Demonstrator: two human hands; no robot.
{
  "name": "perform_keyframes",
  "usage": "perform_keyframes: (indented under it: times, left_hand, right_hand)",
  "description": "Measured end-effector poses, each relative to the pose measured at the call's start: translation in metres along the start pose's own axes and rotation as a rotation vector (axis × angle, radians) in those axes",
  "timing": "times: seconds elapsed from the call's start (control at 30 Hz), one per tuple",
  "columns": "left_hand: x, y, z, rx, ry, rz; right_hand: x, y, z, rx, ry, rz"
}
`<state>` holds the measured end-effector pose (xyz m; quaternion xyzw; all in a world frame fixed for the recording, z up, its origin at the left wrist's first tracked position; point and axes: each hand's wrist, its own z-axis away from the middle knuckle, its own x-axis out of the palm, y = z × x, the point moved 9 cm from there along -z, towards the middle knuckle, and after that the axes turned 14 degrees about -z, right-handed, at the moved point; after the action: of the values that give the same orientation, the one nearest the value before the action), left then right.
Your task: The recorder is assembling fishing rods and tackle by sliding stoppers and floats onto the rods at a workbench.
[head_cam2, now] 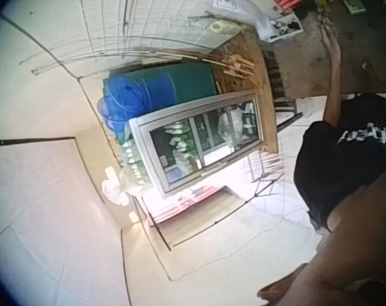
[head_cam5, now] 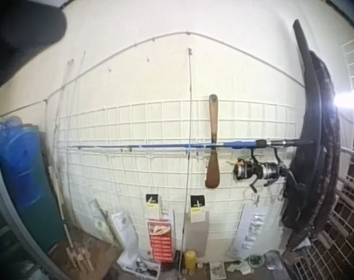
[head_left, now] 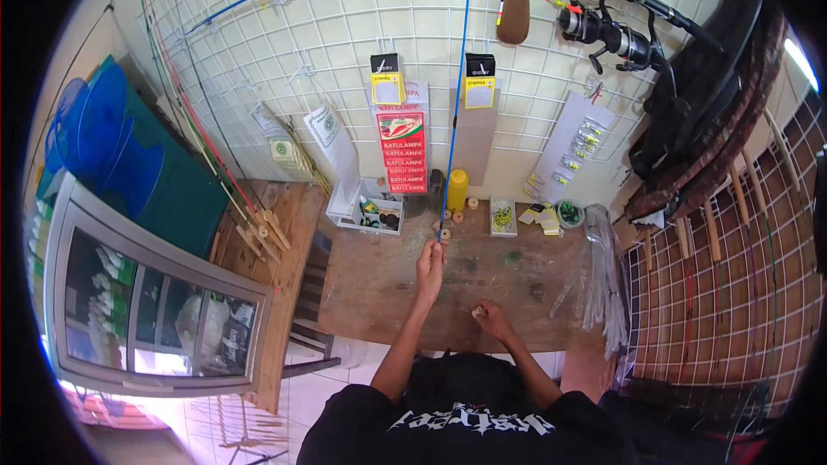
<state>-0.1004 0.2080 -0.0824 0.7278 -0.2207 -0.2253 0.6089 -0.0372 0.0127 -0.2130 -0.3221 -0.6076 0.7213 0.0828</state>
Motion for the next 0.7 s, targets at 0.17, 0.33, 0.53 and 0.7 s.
perform_keyframes:
  times: [0.17, 0.33, 0.53, 0.7]
  left_hand:
    - [-0.019, -0.01, 0.016, -0.02, 0.125, -0.165]
    - [-0.034, 0.015, 0.048, 0.02, 0.302, -0.38]
    - [-0.041, -0.019, 0.068, -0.061, 0.274, -0.556]
    - [-0.039, -0.023, 0.052, -0.031, 0.195, -0.567]
  right_hand:
    - [0.001, -0.037, 0.01, -0.017, -0.093, -0.32]
    - [-0.005, -0.057, 0.01, 0.078, -0.037, -0.593]
    - [-0.01, -0.013, -0.012, 0.037, 0.154, -0.202]
    - [-0.004, -0.003, -0.015, -0.041, 0.179, -0.049]
